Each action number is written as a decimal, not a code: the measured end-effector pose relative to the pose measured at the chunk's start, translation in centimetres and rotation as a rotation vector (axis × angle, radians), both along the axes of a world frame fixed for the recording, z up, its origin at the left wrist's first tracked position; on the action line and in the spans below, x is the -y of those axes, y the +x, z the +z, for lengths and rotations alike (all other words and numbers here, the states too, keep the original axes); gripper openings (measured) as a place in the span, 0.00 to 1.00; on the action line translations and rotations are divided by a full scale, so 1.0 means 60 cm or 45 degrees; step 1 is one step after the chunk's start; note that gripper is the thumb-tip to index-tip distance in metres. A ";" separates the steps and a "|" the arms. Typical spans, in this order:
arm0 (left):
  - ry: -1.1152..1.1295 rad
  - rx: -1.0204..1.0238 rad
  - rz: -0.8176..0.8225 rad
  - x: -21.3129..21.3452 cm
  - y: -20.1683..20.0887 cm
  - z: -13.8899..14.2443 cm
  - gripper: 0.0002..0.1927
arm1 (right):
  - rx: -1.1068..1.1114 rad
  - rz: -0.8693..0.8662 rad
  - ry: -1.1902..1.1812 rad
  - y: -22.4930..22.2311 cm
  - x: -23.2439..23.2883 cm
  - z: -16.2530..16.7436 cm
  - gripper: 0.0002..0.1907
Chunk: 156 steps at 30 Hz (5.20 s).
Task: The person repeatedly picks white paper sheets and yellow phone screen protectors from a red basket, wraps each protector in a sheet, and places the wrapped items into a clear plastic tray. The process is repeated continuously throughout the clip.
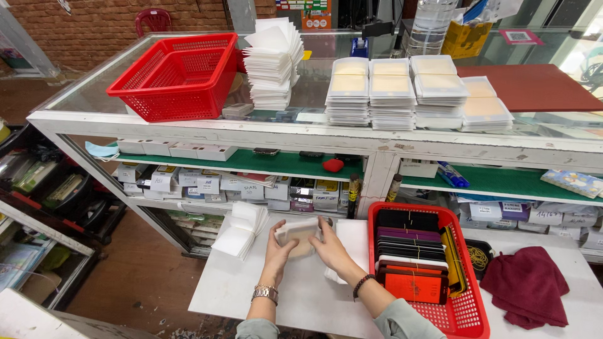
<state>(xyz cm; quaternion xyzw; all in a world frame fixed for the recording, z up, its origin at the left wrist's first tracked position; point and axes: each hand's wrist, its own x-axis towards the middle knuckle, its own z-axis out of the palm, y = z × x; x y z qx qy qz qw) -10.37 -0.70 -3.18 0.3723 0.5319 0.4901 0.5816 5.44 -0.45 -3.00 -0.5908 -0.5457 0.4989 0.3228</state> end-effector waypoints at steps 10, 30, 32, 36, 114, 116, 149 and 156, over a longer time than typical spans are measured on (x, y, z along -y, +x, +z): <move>0.059 0.042 -0.083 0.008 0.009 -0.009 0.29 | 0.557 0.396 0.538 -0.009 -0.002 0.000 0.29; 0.128 -0.193 -0.052 0.024 0.025 -0.003 0.39 | -0.849 -0.111 -0.203 -0.004 0.002 -0.001 0.51; 0.088 -0.140 -0.048 0.026 0.023 -0.007 0.38 | -0.852 -0.111 -0.205 -0.007 0.003 -0.002 0.51; 0.056 -0.143 -0.088 0.027 0.025 -0.028 0.34 | -0.801 -0.226 -0.175 -0.017 0.003 -0.012 0.51; -0.118 -0.053 -0.968 0.030 0.288 0.003 0.27 | -1.406 -0.103 -0.196 0.494 0.098 0.086 0.32; 0.066 -0.272 -1.201 0.027 0.298 0.018 0.28 | -0.844 -0.163 -0.297 0.452 0.095 0.124 0.30; 0.583 -0.175 -0.719 -0.102 0.453 0.188 0.31 | -0.300 -0.886 0.831 0.490 0.005 0.245 0.29; 0.489 -0.106 -0.708 -0.121 0.425 0.131 0.23 | 1.238 -0.837 0.892 0.529 -0.148 0.308 0.21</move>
